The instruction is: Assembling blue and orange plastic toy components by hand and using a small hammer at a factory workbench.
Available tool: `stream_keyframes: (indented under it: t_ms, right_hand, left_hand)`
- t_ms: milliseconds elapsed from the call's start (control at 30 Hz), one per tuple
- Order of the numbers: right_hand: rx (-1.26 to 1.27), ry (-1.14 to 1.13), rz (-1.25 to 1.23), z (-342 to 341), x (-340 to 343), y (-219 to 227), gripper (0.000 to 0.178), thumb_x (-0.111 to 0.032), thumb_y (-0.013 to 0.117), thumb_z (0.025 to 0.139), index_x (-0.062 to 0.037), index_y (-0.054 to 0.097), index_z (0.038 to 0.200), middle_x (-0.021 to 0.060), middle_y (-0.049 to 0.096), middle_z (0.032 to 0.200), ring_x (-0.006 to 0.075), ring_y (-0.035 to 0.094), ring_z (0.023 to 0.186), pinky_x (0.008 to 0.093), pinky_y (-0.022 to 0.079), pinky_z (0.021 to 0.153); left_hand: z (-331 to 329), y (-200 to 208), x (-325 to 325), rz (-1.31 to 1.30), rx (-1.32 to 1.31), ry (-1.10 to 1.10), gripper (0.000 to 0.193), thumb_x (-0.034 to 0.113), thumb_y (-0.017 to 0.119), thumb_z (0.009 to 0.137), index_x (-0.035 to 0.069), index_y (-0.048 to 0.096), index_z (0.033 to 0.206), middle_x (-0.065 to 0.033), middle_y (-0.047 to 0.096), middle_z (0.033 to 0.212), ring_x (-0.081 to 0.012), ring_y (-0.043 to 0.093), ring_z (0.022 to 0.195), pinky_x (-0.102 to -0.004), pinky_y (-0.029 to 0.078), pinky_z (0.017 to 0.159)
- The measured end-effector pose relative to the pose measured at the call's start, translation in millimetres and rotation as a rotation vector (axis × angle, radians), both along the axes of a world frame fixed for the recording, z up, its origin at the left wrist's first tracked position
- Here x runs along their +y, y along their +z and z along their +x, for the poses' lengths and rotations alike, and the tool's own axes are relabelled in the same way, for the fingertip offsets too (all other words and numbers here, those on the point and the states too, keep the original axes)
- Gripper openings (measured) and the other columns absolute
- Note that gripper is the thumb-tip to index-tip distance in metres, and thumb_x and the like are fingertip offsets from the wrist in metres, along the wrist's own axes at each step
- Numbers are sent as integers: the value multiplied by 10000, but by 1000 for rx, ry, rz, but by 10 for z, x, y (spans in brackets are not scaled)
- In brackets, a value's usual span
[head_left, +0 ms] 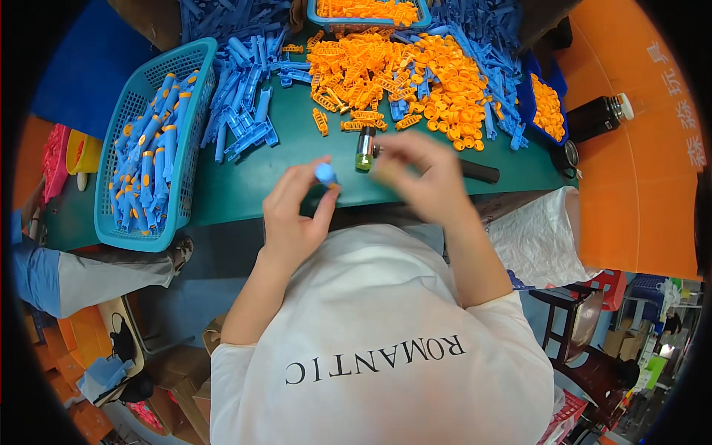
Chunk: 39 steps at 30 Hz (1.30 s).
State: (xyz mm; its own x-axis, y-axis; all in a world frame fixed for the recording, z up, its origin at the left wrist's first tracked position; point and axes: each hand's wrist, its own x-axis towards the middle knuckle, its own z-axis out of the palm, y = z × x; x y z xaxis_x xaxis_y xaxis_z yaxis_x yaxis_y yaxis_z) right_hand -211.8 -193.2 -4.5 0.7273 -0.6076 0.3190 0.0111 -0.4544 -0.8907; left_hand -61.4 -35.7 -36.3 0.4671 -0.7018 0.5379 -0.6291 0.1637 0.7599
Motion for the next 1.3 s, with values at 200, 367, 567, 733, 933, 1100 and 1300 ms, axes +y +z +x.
stream_keyframes:
  t_ms: [200,367,567,733,933,1100,1300]
  right_hand:
    - [468,-377,-590,-285,-915,-194,111,-75,764,814,1,735,890,108,646,913,274,631,870,372,502,789]
    - [342,-275,-684,-249,-905,-280,112,-39,738,828,7,712,927,129,636,928,295,626,937,395,503,842]
    - [79,-119,-145,-66,-351,-123,126,22,713,889,32,690,1013,106,720,1030,147,702,865,278,568,801]
    - [-97,72,-387,318,205,-25,222,66,734,815,4,723,1028,141,720,999,246,712,844,312,567,762]
    - [-174,116,-233,357,303,-103,227,85,705,851,1,746,1058,122,730,1038,233,703,941,320,552,827]
    - [-251,266,287,359,212,-164,212,98,719,836,28,747,1033,142,721,1066,224,688,975,324,547,853]
    - [-111,326,5,325,89,-51,201,115,751,793,48,735,982,146,699,1056,225,680,958,324,544,861]
  left_hand:
    - [24,-23,-85,48,133,46,202,-4,744,842,-5,678,1033,-123,704,967,-216,704,881,-313,575,796]
    - [13,-73,-99,41,180,50,225,11,772,836,-4,701,1049,-120,710,960,-211,706,866,-305,574,792]
    - [-17,-51,-106,10,174,68,257,9,795,809,25,745,1060,-116,717,968,-213,706,848,-305,565,770]
    - [-56,-39,-103,-4,84,112,301,-18,787,781,46,762,1075,-106,721,974,-228,707,830,-313,558,740]
    - [-30,-69,-87,-1,151,134,295,-23,778,779,46,767,1065,-96,716,946,-235,705,821,-316,556,728]
    - [-44,-52,-57,3,101,95,286,-18,781,775,40,762,1055,-97,709,939,-244,702,819,-318,553,724]
    - [-1,-21,-72,34,116,51,314,-23,768,781,50,759,1086,-96,707,954,-253,704,839,-322,553,731]
